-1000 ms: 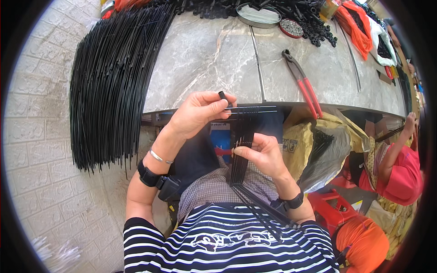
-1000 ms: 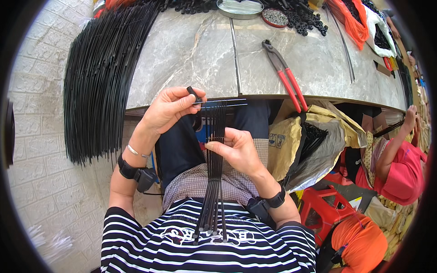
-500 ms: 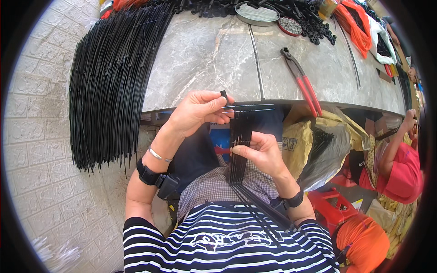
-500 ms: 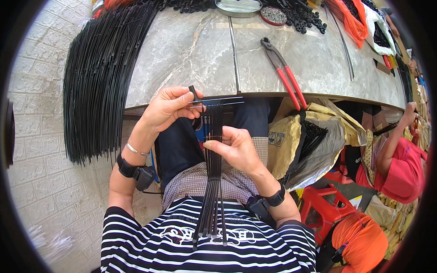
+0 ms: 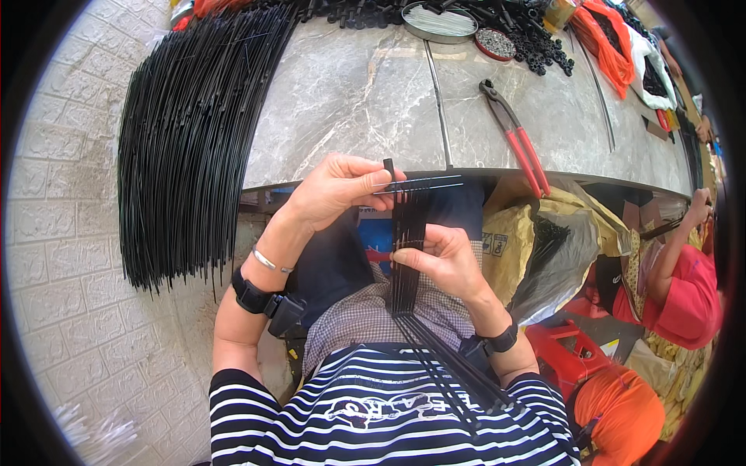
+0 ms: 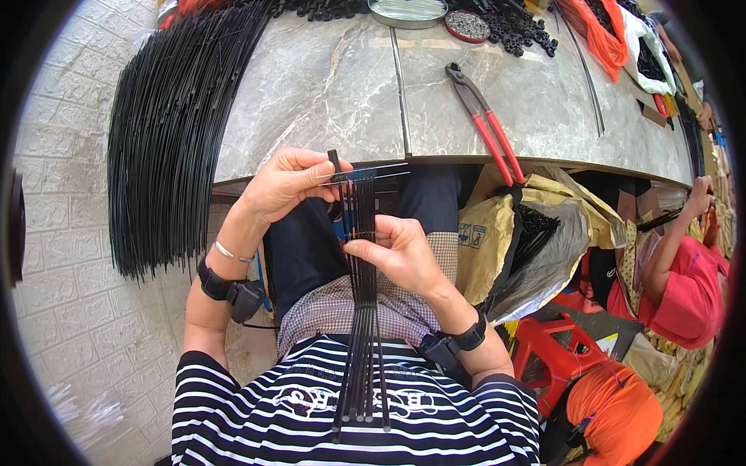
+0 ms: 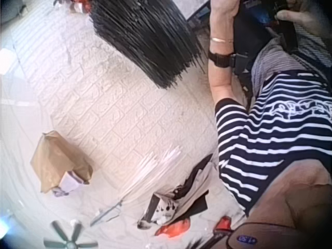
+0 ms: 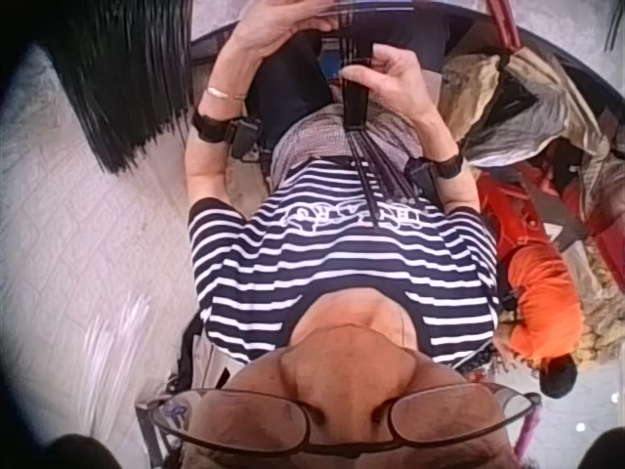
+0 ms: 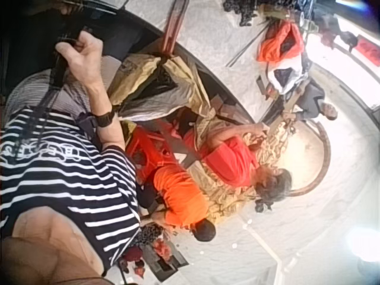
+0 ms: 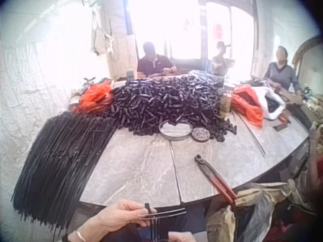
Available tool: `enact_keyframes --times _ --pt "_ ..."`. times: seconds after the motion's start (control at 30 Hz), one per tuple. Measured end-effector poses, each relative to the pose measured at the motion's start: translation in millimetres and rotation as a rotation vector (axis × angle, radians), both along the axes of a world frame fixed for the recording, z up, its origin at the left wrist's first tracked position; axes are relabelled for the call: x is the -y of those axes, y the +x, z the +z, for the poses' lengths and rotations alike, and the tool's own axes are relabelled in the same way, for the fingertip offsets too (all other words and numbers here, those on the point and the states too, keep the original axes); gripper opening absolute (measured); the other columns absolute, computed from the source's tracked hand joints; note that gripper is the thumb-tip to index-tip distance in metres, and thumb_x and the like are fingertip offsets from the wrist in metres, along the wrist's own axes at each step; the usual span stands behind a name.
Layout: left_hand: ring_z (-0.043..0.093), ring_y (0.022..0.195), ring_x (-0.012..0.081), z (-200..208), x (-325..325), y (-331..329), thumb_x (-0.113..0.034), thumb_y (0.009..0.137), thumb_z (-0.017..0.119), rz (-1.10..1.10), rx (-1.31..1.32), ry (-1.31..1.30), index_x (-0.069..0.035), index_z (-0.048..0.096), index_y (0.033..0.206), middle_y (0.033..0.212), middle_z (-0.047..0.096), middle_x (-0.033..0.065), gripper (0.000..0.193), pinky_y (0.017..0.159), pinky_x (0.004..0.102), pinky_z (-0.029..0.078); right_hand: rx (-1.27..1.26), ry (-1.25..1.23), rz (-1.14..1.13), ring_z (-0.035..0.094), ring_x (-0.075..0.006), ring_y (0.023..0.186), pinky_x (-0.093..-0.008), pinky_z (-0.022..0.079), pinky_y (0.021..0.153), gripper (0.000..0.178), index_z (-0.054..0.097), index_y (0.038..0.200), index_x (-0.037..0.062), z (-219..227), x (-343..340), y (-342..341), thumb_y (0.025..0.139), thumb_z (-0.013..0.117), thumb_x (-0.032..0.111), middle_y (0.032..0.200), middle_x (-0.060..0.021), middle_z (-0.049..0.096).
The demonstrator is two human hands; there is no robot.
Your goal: Assembling the frame and spokes of an umbrella by attaching plastic and metal components.
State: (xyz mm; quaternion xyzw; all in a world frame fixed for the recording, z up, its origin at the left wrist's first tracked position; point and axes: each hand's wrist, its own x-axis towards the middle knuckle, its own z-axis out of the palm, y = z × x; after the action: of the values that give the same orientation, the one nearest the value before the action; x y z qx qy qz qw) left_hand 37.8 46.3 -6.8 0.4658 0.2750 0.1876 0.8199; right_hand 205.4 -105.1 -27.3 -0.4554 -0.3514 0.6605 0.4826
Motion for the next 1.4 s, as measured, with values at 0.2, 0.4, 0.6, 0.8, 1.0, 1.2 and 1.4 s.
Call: enact_keyframes --times 0.2,0.4,0.6,0.8,1.0,1.2,1.4 --pt "0.069 0.075 0.0151 0.9 0.1 -0.7 -0.012 0.092 0.061 -0.012 -0.011 0.016 0.004 0.067 0.106 0.092 0.070 0.0165 0.022 0.068 0.0237 0.059 0.004 0.009 -0.002 0.063 -0.0071 0.076 -0.0224 0.053 0.070 0.014 0.067 0.098 -0.0019 -0.4 -0.6 0.0 0.084 0.068 0.001 0.085 -0.0037 0.069" --pt "0.069 0.078 0.0160 8.5 2.1 -0.6 -0.015 0.092 0.061 -0.044 -0.088 0.145 0.005 0.066 0.107 0.093 0.069 0.0161 0.026 0.069 0.0238 0.058 0.012 -0.028 0.015 0.063 -0.0075 0.076 -0.0226 0.052 0.069 0.014 0.067 0.096 -0.0026 -1.4 -1.3 0.5 0.083 0.069 0.000 0.085 -0.0038 0.069" --pt "0.066 0.090 0.0179 19.8 7.5 -2.4 -0.015 0.093 0.059 -0.013 -0.061 0.055 0.010 0.059 0.114 0.102 0.067 0.0154 0.032 0.079 0.0282 0.056 0.047 -0.034 -0.035 0.062 -0.0067 0.076 -0.0222 0.052 0.069 0.014 0.067 0.096 -0.0035 5.8 0.1 -4.7 0.082 0.068 -0.001 0.085 -0.0031 0.069" --pt "0.065 0.087 0.0120 26.4 21.2 1.1 -0.004 0.091 0.059 -0.026 -0.089 0.306 0.008 0.060 0.115 0.099 0.069 0.0117 0.027 0.077 0.0265 0.053 0.062 -0.016 -0.045 0.062 -0.0060 0.077 -0.0221 0.052 0.070 0.015 0.067 0.097 -0.0029 8.5 2.6 -6.0 0.082 0.068 -0.001 0.086 -0.0022 0.068" --pt "0.065 0.087 0.0126 25.5 28.3 -0.5 -0.002 0.089 0.060 0.037 -0.126 0.379 0.007 0.060 0.114 0.099 0.069 0.0111 0.027 0.077 0.0259 0.053 0.056 -0.002 -0.046 0.061 -0.0050 0.077 -0.0220 0.052 0.069 0.016 0.066 0.098 -0.0035 9.0 5.3 -8.7 0.082 0.068 -0.002 0.085 -0.0008 0.067" --pt "0.064 0.087 0.0126 23.0 32.4 -4.2 -0.001 0.088 0.060 0.050 -0.093 0.364 0.008 0.061 0.114 0.100 0.069 0.0108 0.027 0.077 0.0256 0.053 0.069 0.020 -0.010 0.060 -0.0047 0.075 -0.0219 0.050 0.067 0.015 0.067 0.096 -0.0036 8.2 3.4 -5.6 0.081 0.068 -0.002 0.083 0.0000 0.067" --pt "0.063 0.090 0.0124 25.2 35.7 -7.9 -0.003 0.091 0.058 0.000 -0.054 0.397 0.006 0.060 0.114 0.100 0.066 0.0087 0.025 0.081 0.0262 0.052 -0.021 -0.053 0.072 0.060 -0.0054 0.072 -0.0217 0.050 0.065 0.014 0.068 0.094 -0.0028 9.4 1.5 -1.1 0.080 0.069 -0.003 0.080 -0.0003 0.067"
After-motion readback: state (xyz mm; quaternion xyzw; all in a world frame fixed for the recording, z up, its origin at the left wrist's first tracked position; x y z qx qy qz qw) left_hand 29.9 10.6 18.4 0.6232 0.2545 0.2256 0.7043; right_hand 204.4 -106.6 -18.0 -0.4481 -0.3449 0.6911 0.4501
